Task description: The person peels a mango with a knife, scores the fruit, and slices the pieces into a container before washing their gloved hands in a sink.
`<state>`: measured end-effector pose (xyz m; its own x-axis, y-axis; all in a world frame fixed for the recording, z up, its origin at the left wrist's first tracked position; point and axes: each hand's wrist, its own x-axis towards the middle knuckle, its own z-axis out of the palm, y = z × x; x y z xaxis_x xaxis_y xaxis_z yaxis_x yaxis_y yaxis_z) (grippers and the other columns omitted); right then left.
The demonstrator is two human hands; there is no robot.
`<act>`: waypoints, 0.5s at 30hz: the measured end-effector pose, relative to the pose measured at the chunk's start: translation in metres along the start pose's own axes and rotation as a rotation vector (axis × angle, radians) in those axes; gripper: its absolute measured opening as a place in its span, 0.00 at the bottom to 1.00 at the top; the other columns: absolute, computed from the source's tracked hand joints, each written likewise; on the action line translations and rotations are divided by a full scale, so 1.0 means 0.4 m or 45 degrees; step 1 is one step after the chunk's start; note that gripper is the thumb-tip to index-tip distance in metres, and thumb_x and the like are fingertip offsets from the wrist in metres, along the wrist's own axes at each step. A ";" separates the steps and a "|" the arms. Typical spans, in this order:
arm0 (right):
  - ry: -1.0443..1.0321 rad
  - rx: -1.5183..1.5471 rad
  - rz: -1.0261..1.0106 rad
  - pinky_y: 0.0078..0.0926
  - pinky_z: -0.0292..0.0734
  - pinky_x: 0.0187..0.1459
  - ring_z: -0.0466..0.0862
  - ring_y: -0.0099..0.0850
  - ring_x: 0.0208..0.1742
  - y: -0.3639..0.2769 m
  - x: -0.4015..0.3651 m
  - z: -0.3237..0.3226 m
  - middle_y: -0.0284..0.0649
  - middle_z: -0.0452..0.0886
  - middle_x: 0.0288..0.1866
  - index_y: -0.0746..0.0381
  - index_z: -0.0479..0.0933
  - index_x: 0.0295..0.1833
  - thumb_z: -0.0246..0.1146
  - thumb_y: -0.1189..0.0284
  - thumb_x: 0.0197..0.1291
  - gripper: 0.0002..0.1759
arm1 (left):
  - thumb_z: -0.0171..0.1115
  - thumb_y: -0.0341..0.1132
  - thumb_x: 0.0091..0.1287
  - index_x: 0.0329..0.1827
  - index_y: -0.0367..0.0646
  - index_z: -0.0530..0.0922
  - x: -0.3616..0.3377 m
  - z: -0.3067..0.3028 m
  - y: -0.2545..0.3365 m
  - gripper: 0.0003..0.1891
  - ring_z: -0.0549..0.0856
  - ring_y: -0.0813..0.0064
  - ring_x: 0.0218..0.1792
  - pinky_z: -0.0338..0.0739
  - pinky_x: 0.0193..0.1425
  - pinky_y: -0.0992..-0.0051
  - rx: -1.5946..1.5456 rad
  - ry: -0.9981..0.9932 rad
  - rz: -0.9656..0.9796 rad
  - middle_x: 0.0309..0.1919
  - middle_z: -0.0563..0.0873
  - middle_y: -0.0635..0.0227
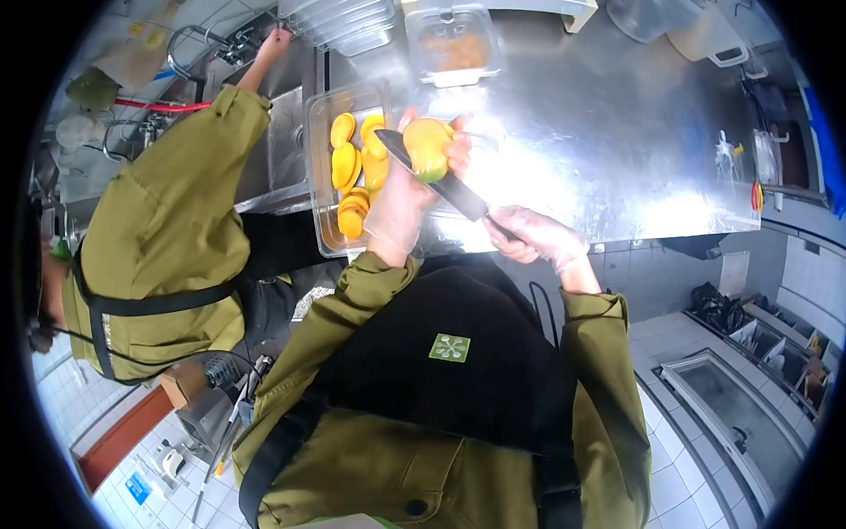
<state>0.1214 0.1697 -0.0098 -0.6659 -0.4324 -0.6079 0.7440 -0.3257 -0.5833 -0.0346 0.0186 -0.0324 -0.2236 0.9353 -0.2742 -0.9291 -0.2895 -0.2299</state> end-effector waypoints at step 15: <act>-0.071 -0.524 0.139 0.11 0.52 0.14 0.59 0.12 0.13 -0.047 0.015 0.040 0.23 0.62 0.15 0.56 0.68 0.29 0.48 0.57 0.69 0.18 | 0.58 0.46 0.61 0.50 0.33 0.68 -0.048 0.055 -0.074 0.24 0.76 0.73 0.27 0.73 0.34 0.76 0.236 0.256 0.321 0.27 0.73 0.67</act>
<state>0.1042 0.1600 0.0062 -0.5719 -0.4944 -0.6546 0.7188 0.0824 -0.6903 -0.0093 0.0137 0.0001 -0.4072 0.7752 -0.4830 -0.8939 -0.4468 0.0366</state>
